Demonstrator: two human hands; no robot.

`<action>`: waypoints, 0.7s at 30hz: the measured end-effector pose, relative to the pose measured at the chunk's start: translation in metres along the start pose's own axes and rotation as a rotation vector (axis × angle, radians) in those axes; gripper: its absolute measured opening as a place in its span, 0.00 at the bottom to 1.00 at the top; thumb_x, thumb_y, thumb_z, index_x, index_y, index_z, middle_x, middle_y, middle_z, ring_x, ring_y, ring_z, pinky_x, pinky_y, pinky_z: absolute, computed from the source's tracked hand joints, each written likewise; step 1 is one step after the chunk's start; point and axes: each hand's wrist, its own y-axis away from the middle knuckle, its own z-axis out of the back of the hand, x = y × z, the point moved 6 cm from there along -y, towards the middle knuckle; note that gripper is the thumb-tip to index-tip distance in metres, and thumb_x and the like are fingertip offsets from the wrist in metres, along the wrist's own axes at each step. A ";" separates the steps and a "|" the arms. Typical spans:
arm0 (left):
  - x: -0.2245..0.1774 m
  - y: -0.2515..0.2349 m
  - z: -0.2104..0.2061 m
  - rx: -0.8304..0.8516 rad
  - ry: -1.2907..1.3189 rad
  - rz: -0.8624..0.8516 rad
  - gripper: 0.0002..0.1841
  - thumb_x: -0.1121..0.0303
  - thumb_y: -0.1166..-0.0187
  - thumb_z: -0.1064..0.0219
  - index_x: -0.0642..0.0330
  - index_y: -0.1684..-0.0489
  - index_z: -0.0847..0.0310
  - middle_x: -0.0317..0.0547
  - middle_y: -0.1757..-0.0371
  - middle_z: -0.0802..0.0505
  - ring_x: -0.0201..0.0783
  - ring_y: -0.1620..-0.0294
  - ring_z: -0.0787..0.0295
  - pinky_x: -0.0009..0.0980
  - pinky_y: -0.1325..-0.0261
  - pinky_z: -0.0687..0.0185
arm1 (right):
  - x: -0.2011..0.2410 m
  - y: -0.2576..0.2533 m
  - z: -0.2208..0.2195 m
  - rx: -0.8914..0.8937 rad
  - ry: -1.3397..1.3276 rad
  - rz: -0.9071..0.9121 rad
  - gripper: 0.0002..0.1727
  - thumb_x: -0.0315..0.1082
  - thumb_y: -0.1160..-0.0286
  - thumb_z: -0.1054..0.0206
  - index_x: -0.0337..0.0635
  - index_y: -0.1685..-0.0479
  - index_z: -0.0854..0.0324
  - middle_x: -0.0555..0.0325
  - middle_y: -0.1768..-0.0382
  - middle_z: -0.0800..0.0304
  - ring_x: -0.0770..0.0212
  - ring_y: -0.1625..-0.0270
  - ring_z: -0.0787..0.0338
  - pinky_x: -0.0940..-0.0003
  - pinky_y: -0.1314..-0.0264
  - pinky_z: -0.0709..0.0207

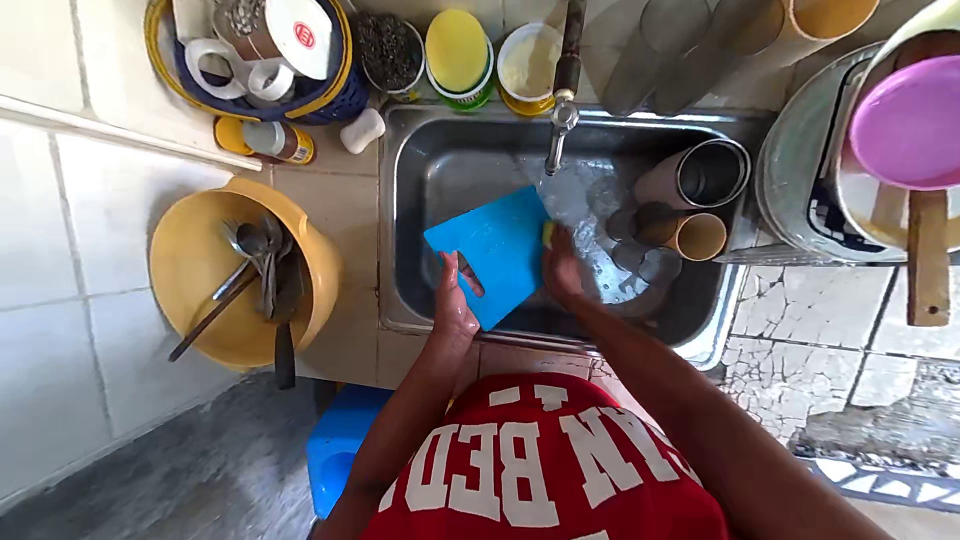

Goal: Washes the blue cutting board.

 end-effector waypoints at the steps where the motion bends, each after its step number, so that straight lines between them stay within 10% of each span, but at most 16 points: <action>1: -0.001 -0.003 -0.002 0.011 0.020 -0.016 0.34 0.34 0.12 0.59 0.46 0.18 0.35 0.45 0.37 0.10 0.42 0.41 0.09 0.45 0.41 0.10 | 0.008 0.023 -0.001 0.002 -0.023 0.029 0.32 0.35 0.10 0.52 0.24 0.11 0.45 0.30 0.08 0.48 0.36 0.05 0.51 0.45 0.04 0.52; 6: 0.002 -0.001 -0.005 0.020 0.034 -0.027 0.34 0.31 0.14 0.59 0.40 0.18 0.34 0.36 0.32 0.14 0.34 0.34 0.16 0.41 0.33 0.17 | 0.127 0.090 0.004 0.147 -0.139 0.417 0.29 0.32 0.14 0.43 0.23 0.18 0.32 0.32 0.15 0.33 0.38 0.09 0.36 0.49 0.09 0.37; 8: -0.001 0.001 -0.008 0.003 0.090 -0.005 0.35 0.23 0.21 0.64 0.37 0.44 0.21 0.28 0.55 0.09 0.25 0.53 0.11 0.30 0.51 0.12 | 0.157 0.079 0.007 0.178 -0.159 0.553 0.27 0.31 0.15 0.43 0.25 0.20 0.28 0.34 0.16 0.29 0.41 0.11 0.31 0.52 0.11 0.35; 13: -0.007 0.021 -0.021 0.140 0.045 0.000 0.47 0.16 0.30 0.69 0.35 0.21 0.30 0.33 0.32 0.12 0.34 0.29 0.17 0.44 0.31 0.17 | 0.195 0.012 0.001 0.194 -0.212 0.699 0.27 0.32 0.12 0.46 0.23 0.19 0.31 0.33 0.16 0.30 0.41 0.10 0.33 0.54 0.07 0.40; 21: 0.003 0.007 -0.004 0.103 -0.030 0.016 0.24 0.43 0.09 0.52 0.50 0.32 0.25 0.43 0.50 0.09 0.39 0.49 0.09 0.42 0.45 0.10 | 0.132 -0.084 -0.019 0.079 -0.014 0.180 0.27 0.28 0.14 0.49 0.26 0.17 0.32 0.33 0.16 0.30 0.40 0.11 0.33 0.51 0.08 0.40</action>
